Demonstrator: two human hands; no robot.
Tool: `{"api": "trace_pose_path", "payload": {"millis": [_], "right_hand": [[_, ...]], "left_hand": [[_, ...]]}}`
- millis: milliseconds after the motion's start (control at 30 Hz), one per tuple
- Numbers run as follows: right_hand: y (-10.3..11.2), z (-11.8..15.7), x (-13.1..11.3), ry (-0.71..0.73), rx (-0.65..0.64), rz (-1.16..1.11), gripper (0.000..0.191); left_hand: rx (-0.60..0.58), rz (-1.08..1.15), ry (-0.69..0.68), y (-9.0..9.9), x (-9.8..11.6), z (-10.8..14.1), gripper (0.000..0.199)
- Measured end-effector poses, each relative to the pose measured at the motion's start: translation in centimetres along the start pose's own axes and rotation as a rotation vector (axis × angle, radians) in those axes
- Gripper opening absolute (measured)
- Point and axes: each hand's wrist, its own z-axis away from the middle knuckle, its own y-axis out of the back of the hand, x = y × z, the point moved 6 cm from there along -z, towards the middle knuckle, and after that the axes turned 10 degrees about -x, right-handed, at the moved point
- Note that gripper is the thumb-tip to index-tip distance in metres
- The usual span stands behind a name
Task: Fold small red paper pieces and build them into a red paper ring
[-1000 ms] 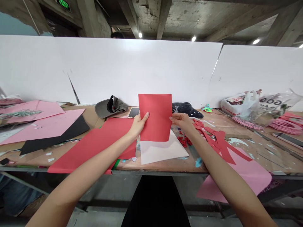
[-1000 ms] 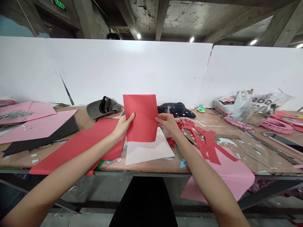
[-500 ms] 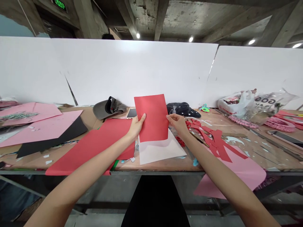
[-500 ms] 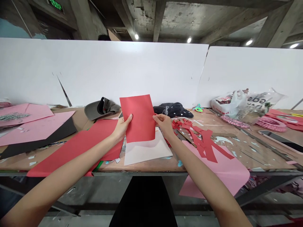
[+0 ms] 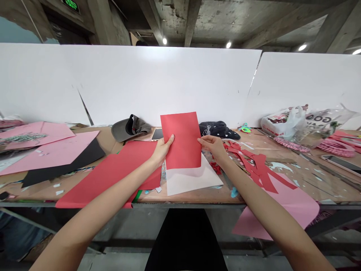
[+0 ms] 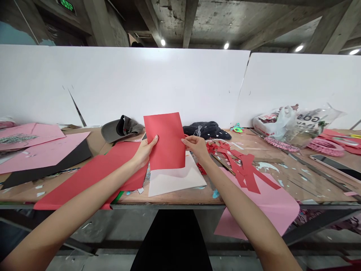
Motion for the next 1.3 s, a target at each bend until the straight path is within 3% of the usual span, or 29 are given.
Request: {"api": "trace_pose_path", "payload": {"millis": [167, 367, 500, 600, 733, 1067, 1133, 1300], "right_hand": [[-0.1, 0.1, -0.2, 0.014, 0.003, -0.008, 0.042], [-0.8, 0.2, -0.6, 0.118, -0.088, -0.040, 0.045], [-0.6, 0.2, -0.6, 0.116, -0.111, -0.007, 0.042], [0.1, -0.1, -0.7, 0.064, -0.076, 0.051, 0.038], [0.8, -0.4, -1.2, 0.113, -0.008, 0.084, 0.037], [-0.5, -1.2, -1.8, 0.120, 0.048, -0.112, 0.029], [-0.2, -1.8, -2.6, 0.127, 0.072, -0.079, 0.030], [0.9, -3.0, -5.1, 0.202, 0.120, 0.064, 0.024]], "left_hand": [[-0.026, -0.043, -0.038, -0.2, 0.3, 0.0, 0.048], [-0.076, -0.133, -0.067, -1.1, 0.5, 0.4, 0.049], [-0.046, -0.150, -0.088, -0.7, 0.7, 0.4, 0.048], [-0.006, -0.147, -0.108, -0.3, 0.9, 0.3, 0.048], [0.048, -0.156, -0.141, -0.3, 1.2, 0.5, 0.046], [0.093, -0.190, -0.267, -1.2, 1.5, 1.1, 0.048], [0.068, -0.165, -0.251, -1.4, 1.5, 1.1, 0.047], [-0.054, -0.088, -0.059, -1.4, 0.5, 2.0, 0.040]]}}
